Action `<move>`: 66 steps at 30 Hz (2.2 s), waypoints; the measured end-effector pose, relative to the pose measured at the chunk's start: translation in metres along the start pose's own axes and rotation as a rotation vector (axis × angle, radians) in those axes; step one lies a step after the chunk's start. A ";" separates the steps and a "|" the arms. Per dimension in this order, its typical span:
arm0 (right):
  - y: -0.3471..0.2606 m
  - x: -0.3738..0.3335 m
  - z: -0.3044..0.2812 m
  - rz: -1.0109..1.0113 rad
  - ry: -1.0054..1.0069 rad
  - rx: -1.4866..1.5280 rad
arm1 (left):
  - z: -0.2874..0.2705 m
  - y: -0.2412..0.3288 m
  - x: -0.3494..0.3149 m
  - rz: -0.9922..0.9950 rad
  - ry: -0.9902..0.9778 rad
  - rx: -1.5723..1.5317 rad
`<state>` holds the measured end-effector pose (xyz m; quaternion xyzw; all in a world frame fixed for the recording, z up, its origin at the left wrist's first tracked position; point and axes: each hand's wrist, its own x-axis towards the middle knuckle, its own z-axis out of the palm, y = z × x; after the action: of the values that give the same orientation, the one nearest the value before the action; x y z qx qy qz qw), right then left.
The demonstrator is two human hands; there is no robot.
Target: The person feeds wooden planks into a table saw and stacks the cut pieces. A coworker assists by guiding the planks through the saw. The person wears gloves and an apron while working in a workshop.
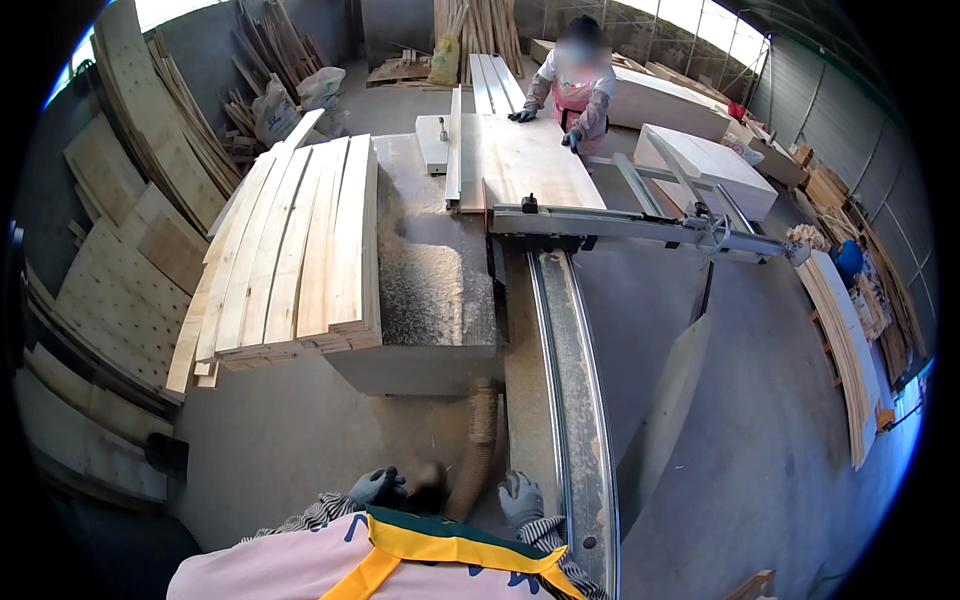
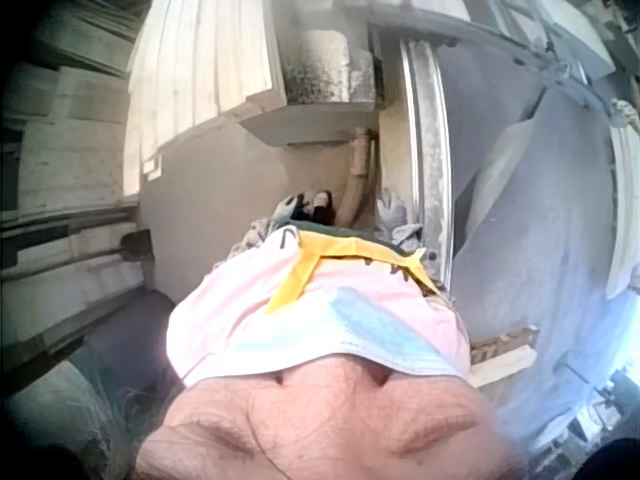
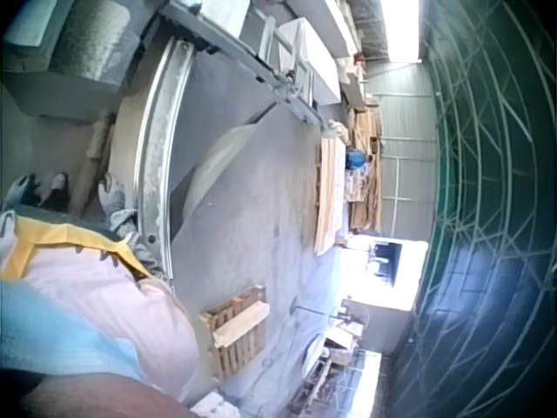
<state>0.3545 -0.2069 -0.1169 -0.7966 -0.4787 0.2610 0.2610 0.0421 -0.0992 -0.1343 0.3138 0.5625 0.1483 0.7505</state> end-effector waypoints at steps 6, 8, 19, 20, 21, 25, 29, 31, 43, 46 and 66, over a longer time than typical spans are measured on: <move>-0.049 0.144 -0.037 -0.051 0.005 0.004 | -0.018 -0.003 0.024 0.001 0.075 0.010; -0.064 0.204 -0.045 -0.200 0.088 -0.126 | -0.015 0.018 0.019 -0.056 0.075 -0.039; -0.163 0.459 -0.045 -0.308 0.109 -0.563 | -0.054 0.030 0.057 -0.221 0.125 -0.125; -0.161 0.469 -0.046 -0.282 0.068 -0.607 | -0.052 0.039 0.057 -0.236 0.132 -0.123; -0.156 0.474 -0.047 -0.249 0.046 -0.613 | -0.050 0.049 0.058 -0.251 0.138 -0.119; -0.161 0.456 -0.045 -0.180 -0.049 -0.738 | -0.038 0.073 0.059 -0.230 0.123 -0.098; -0.169 0.419 -0.057 -0.165 -0.137 -0.784 | -0.019 0.079 0.101 -0.139 0.044 0.034; -0.160 0.396 -0.061 -0.157 -0.145 -0.799 | 0.004 0.094 0.128 0.008 0.000 0.156; -0.122 0.231 -0.072 -0.162 -0.163 -0.741 | 0.141 0.212 0.182 0.084 0.051 -0.194; -0.105 0.185 -0.073 -0.219 -0.096 -0.709 | 0.155 0.210 0.168 0.276 0.177 0.115; -0.005 0.060 -0.015 0.196 0.248 -0.727 | 0.188 0.084 0.002 0.374 0.165 0.000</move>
<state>0.3857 -0.1538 -0.1129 -0.9045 -0.4263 0.0002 -0.0083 0.2296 -0.0915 -0.0508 0.3995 0.5539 0.3103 0.6613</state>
